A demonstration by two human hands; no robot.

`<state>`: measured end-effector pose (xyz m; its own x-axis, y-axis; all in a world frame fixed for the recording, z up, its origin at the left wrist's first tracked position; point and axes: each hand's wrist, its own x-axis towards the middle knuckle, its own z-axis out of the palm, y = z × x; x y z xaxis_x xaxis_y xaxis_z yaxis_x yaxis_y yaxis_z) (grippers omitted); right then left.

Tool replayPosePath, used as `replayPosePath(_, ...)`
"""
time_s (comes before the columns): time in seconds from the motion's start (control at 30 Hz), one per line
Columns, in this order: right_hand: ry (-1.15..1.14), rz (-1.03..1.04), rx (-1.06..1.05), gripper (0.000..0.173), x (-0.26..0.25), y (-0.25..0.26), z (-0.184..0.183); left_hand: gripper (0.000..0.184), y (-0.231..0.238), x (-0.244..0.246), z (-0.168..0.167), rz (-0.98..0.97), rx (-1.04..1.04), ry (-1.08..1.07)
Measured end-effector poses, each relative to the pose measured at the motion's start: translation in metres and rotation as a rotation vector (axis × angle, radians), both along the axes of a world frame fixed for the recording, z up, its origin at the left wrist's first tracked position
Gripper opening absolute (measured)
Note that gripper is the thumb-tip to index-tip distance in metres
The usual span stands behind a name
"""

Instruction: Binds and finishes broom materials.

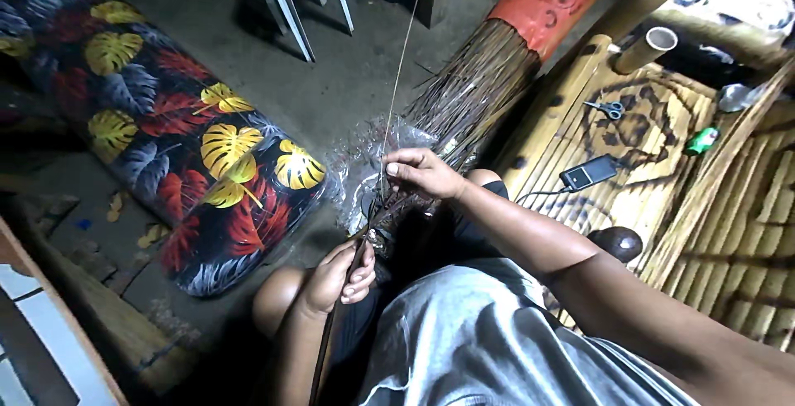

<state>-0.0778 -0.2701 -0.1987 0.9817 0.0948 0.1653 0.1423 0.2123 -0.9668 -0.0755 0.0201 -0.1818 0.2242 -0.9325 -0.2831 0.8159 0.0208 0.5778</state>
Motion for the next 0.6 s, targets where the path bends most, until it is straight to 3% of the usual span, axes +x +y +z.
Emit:
replayPosePath(0.23, 0.181, 0.083, 0.195, 0.029, 0.011, -0.017, 0.01, 0.035, -0.001, -0.002, -0.002, 0.034, 0.08, -0.12)
replayPosePath(0.43, 0.286, -0.155, 0.205, 0.028, 0.027, -0.032, 0.016, 0.035, -0.005, -0.006, -0.002, 0.06, 0.218, -0.282)
replayPosePath(0.6, 0.324, 0.054, 0.024, 0.025, 0.003, -0.01, 0.022, 0.033, -0.01, -0.007, 0.002, 0.106, 0.283, -0.328)
